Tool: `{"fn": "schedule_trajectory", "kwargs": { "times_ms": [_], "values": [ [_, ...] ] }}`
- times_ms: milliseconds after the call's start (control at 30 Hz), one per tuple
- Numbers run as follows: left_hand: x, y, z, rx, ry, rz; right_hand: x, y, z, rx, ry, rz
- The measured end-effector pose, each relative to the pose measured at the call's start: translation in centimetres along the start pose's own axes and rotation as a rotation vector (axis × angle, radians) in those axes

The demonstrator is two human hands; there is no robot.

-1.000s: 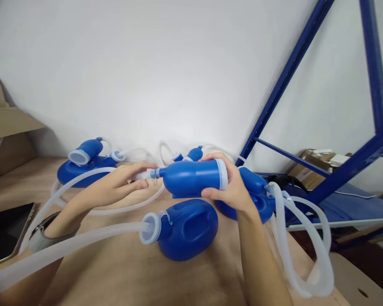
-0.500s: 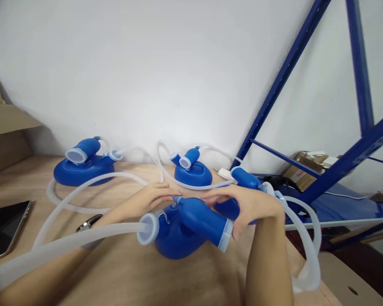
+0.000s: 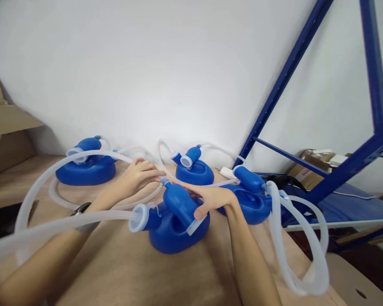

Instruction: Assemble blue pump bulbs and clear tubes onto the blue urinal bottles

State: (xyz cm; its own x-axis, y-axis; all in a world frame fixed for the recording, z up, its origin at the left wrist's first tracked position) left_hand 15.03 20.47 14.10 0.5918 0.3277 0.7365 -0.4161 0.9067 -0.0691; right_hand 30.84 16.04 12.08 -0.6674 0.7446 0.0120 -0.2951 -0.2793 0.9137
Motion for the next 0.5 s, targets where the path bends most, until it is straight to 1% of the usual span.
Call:
{"fn": "schedule_trajectory", "kwargs": {
  "times_ms": [67,133,200,233,300,367,400,433,500],
  "values": [
    [-0.2,1.5,0.1,0.024,-0.018,0.026,0.4,-0.2,-1.0,0.019,0.013,-0.073],
    [-0.5,2.5,0.3,0.06,-0.037,0.037,0.4,-0.2,-1.4,0.008,-0.009,-0.125],
    [-0.5,3.5,1.4,0.138,-0.082,0.055,-0.1,-0.4,-1.3,-0.031,-0.032,-0.19],
    [-0.5,4.1,2.5,0.183,-0.116,0.08,-0.6,-0.6,-0.9,-0.056,-0.044,-0.225],
    [-0.7,5.9,5.4,0.254,-0.203,0.164,-1.7,-1.4,0.6,-0.125,-0.1,-0.28],
    [-1.5,8.3,9.0,0.278,-0.28,0.279,-2.7,-2.3,3.3,-0.217,-0.233,-0.299],
    [-2.3,9.8,10.7,0.282,-0.306,0.344,-3.2,-2.7,4.9,-0.264,-0.322,-0.303],
    [-3.3,11.3,12.1,0.279,-0.297,0.419,-3.7,-3.2,6.1,-0.295,-0.394,-0.315],
    [-6.3,14.8,15.0,0.323,-0.328,0.623,-4.5,-4.1,7.8,-0.329,-0.491,-0.356]
  ]
}}
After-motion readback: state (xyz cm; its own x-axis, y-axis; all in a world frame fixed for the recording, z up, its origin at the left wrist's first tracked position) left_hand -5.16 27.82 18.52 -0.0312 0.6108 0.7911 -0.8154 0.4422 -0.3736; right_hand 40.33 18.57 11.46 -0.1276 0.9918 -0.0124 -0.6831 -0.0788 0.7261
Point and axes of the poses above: each hand's wrist, its own x-axis towards the middle knuckle, its own z-axis out of the back of the hand, y = z × x, the point moved 9 cm from there along x, towards the middle knuckle, and after that the axes turned 14 degrees about -y, right-handed, at the moved point
